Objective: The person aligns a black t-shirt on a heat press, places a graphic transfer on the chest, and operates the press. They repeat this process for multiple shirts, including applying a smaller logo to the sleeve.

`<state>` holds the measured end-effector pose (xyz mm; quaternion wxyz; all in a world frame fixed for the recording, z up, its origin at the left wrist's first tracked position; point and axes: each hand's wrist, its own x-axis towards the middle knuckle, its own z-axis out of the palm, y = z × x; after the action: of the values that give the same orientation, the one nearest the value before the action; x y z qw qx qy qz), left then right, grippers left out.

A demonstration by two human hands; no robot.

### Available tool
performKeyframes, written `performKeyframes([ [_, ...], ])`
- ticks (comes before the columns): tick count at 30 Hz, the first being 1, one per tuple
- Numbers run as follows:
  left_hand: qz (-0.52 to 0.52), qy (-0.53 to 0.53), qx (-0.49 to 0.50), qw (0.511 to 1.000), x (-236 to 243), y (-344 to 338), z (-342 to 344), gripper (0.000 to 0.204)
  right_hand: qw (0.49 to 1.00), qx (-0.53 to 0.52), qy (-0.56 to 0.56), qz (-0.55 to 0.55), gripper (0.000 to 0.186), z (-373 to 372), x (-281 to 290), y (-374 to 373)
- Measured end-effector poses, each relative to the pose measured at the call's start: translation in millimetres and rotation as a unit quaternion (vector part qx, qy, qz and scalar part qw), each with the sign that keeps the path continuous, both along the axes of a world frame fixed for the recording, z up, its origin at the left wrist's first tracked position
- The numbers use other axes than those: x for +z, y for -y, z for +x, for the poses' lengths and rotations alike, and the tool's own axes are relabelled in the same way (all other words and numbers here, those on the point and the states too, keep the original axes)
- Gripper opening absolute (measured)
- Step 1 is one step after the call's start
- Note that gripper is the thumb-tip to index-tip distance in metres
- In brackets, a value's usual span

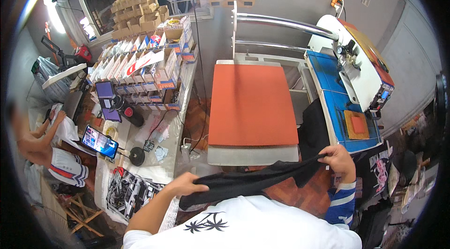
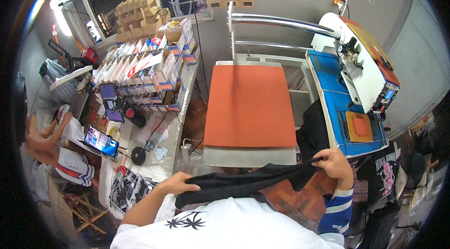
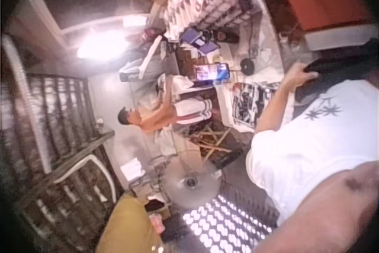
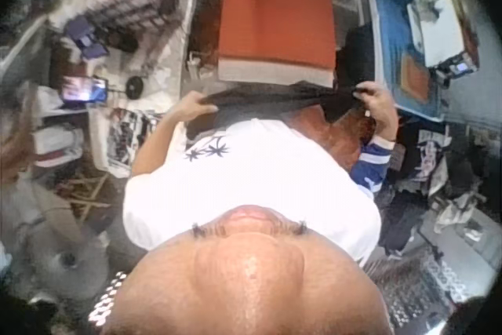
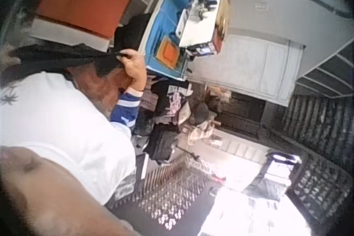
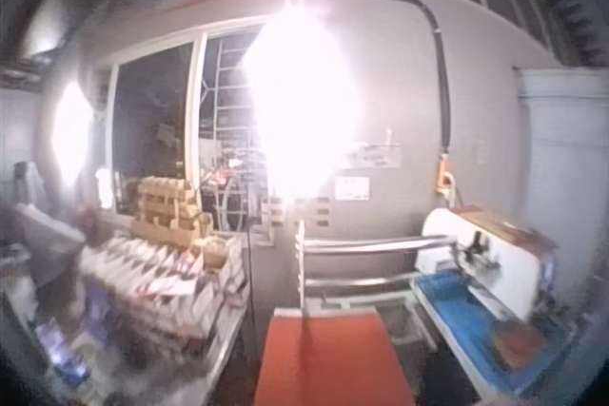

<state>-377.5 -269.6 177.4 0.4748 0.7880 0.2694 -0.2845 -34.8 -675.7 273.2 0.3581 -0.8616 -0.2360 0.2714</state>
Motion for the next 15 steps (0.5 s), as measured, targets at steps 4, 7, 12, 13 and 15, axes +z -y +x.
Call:
performKeyframes([
  [4, 0.001, 0.418, 0.130, 0.899, 23.3, -35.9, -13.6, 0.020, 0.996, -0.034, -0.008, 0.084, 0.017, 8.9, -27.9, 17.9],
  [7, 0.111, 0.443, 0.186, 0.870, 64.4, -27.0, -10.9, 0.038, 0.987, -0.062, -0.039, 0.144, 0.019, 18.4, -19.6, 34.2],
  [12, 0.348, 0.594, 0.194, 0.699, 122.0, -52.9, 20.7, 0.012, 0.967, -0.065, 0.175, 0.174, 0.028, 42.9, 64.5, -2.5],
  [13, 0.424, 0.571, 0.214, 0.670, 130.0, -68.4, 30.9, 0.010, 0.956, -0.058, 0.241, 0.158, 0.026, 59.2, 81.2, -14.5],
  [15, 0.421, 0.554, 0.265, 0.668, 144.5, -103.5, 85.3, 0.008, 0.935, -0.079, 0.318, 0.132, 0.011, 108.3, 96.9, -35.4],
])
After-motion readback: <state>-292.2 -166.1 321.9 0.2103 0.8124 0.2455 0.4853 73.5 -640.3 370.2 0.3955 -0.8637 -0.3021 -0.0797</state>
